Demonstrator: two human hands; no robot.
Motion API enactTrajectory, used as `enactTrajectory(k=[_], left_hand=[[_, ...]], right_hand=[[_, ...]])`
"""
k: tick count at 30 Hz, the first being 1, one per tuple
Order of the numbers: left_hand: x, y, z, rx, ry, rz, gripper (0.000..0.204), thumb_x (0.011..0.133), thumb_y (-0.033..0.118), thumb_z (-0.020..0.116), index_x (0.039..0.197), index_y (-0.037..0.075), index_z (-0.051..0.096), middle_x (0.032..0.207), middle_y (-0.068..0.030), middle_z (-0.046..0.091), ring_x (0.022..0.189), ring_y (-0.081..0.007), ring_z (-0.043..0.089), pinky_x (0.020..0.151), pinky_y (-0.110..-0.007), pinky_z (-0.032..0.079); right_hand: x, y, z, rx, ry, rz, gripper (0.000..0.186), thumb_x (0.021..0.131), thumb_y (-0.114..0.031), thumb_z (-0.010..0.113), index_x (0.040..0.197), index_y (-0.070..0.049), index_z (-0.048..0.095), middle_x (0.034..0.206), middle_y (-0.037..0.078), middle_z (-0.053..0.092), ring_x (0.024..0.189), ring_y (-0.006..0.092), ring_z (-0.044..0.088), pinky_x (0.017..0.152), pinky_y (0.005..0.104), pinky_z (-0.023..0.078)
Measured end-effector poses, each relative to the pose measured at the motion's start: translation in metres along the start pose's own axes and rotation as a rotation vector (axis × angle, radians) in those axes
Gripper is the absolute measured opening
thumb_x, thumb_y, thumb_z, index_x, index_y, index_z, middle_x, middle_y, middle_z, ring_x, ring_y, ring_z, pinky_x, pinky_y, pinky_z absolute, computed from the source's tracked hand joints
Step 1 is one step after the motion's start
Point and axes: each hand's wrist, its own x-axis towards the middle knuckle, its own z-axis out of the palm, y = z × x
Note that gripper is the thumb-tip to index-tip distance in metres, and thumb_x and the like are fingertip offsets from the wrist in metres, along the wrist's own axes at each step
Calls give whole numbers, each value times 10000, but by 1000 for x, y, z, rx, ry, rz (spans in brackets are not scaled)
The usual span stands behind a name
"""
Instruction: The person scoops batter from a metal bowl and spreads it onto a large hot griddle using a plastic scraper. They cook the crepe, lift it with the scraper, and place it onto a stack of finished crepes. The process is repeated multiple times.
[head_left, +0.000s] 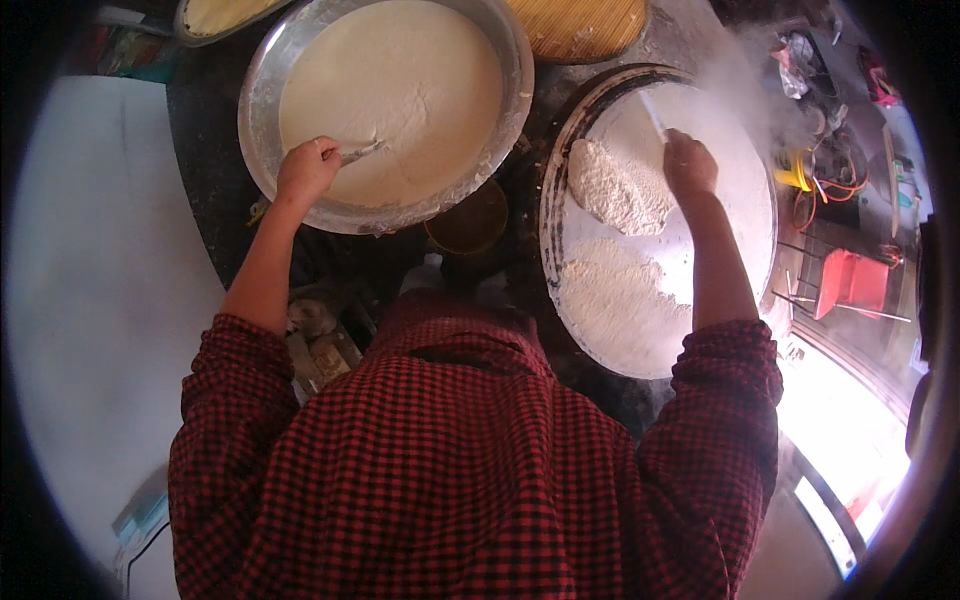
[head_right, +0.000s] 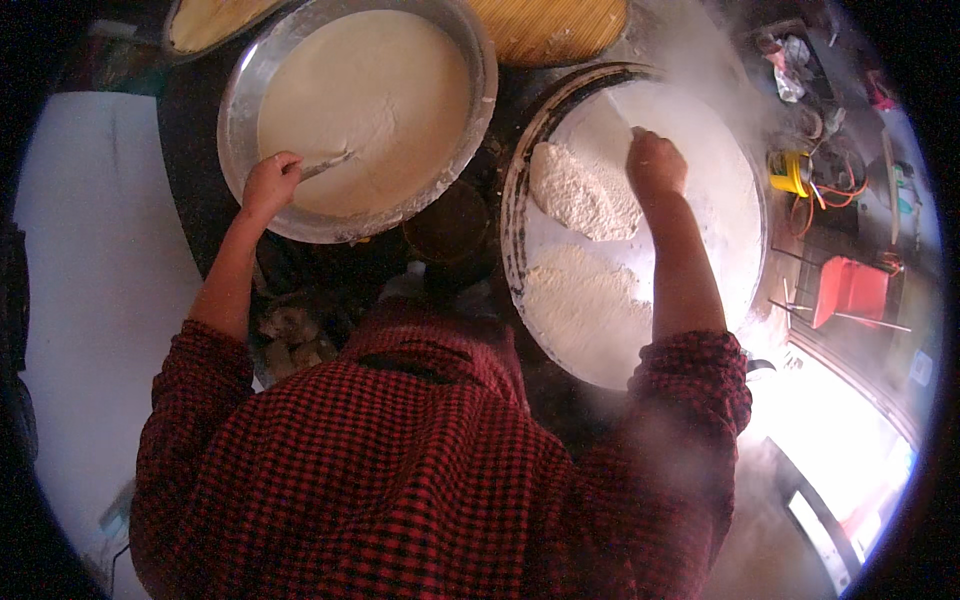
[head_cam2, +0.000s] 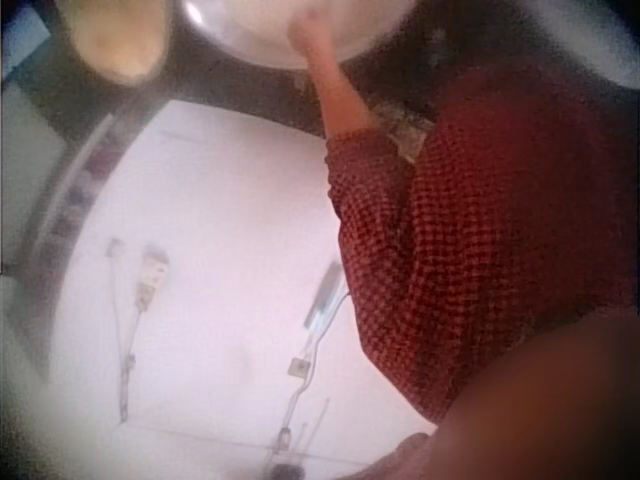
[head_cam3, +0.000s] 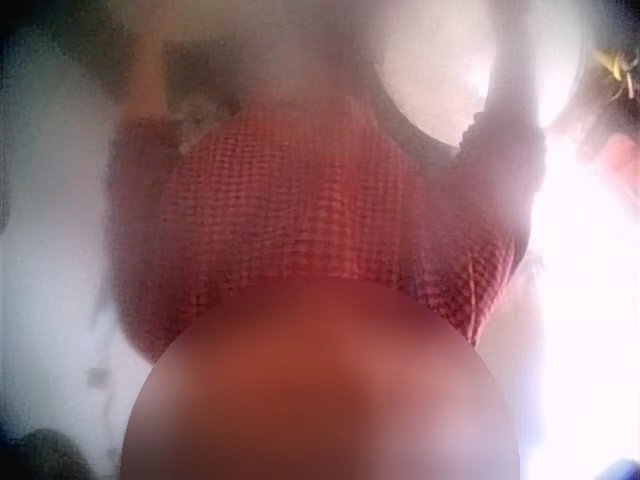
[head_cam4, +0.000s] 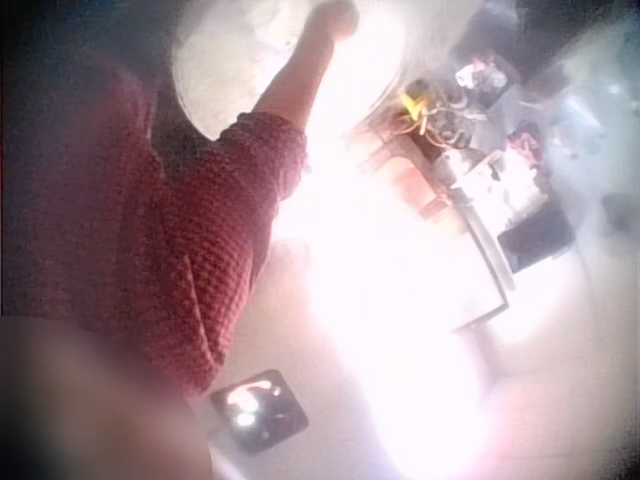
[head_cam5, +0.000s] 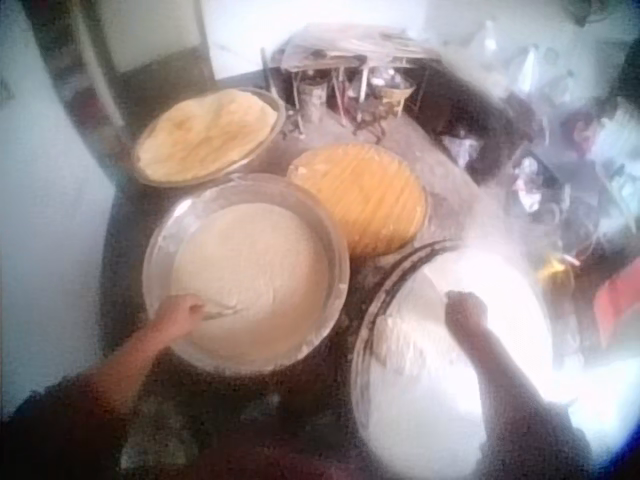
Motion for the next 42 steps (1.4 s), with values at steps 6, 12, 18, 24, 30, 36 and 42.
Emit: enactTrajectory(k=[6,12,18,24,30,36,42], left_hand=[[-6,-2,-2,51,28,44,223,750,216,541,901,85,640,814,-119,641,784,-295,614,687,-351,473],[2,-13,2,23,-15,48,219,740,215,540,884,84,640,805,-127,638,786,-300,609,682,-358,471],[10,-2,5,-42,-65,-34,208,771,192,526,886,59,637,733,-117,640,550,-242,620,579,-330,481],[7,14,4,-46,-49,-17,220,790,172,507,911,32,627,681,-96,627,468,-199,597,520,-309,472],[7,14,5,-44,-28,-26,214,792,170,500,905,40,626,671,-95,622,458,-192,584,498,-306,462],[1,12,5,-68,-13,-59,219,789,172,498,914,45,626,674,-95,624,464,-196,584,504,-310,466],[8,-1,11,-10,38,-18,226,791,172,500,928,44,626,671,-97,622,468,-196,584,501,-315,463]], right_hand=[[-68,-24,-24,25,-249,-261,240,867,-225,435,973,-157,639,914,122,595,853,281,569,779,401,449],[-63,-23,-18,614,100,36,237,847,-232,451,941,-95,619,918,161,618,834,331,588,752,410,453],[-59,-89,54,583,48,129,224,772,-274,546,869,-89,627,835,168,619,823,332,595,717,393,467],[-63,27,72,546,125,316,193,798,-245,529,849,-88,631,844,135,630,791,302,604,710,382,482],[-88,136,86,262,178,343,283,797,-325,498,873,-87,631,909,136,619,868,298,580,771,374,458],[-113,190,55,459,78,523,323,812,-341,476,926,-85,635,951,122,622,894,263,586,774,372,452],[-51,32,71,589,105,-186,170,762,-135,557,879,-35,629,850,107,605,761,208,567,719,317,455]])
